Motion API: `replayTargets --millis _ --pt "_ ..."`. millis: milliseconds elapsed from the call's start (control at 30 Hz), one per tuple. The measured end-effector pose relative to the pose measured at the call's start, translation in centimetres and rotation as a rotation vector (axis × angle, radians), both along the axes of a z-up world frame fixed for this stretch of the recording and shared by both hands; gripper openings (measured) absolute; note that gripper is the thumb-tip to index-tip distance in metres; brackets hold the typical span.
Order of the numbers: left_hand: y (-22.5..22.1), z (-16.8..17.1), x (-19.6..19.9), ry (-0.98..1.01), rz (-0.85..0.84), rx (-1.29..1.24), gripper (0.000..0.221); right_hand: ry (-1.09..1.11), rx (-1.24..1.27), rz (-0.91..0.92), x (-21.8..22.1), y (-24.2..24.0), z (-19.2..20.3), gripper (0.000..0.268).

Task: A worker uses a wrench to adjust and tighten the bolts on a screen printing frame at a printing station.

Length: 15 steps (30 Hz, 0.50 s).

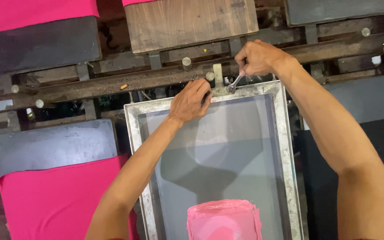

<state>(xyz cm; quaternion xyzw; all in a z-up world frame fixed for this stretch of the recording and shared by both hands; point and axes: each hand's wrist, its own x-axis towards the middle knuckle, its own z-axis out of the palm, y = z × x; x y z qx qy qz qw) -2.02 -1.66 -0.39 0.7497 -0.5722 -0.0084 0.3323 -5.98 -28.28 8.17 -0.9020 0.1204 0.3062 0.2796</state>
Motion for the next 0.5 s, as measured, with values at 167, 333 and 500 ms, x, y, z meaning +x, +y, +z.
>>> replayTargets --millis 167,333,500 --pt "0.2 0.2 0.3 -0.003 -0.040 -0.053 0.009 -0.055 0.059 -0.075 -0.7 0.3 0.2 0.029" --pt "0.3 -0.2 0.4 -0.034 -0.032 -0.020 0.008 -0.157 0.108 -0.072 -1.3 -0.3 -1.5 0.028" --pt "0.1 -1.0 0.8 -0.098 -0.030 -0.097 0.013 -0.158 -0.021 -0.088 -1.8 -0.8 -2.9 0.006"
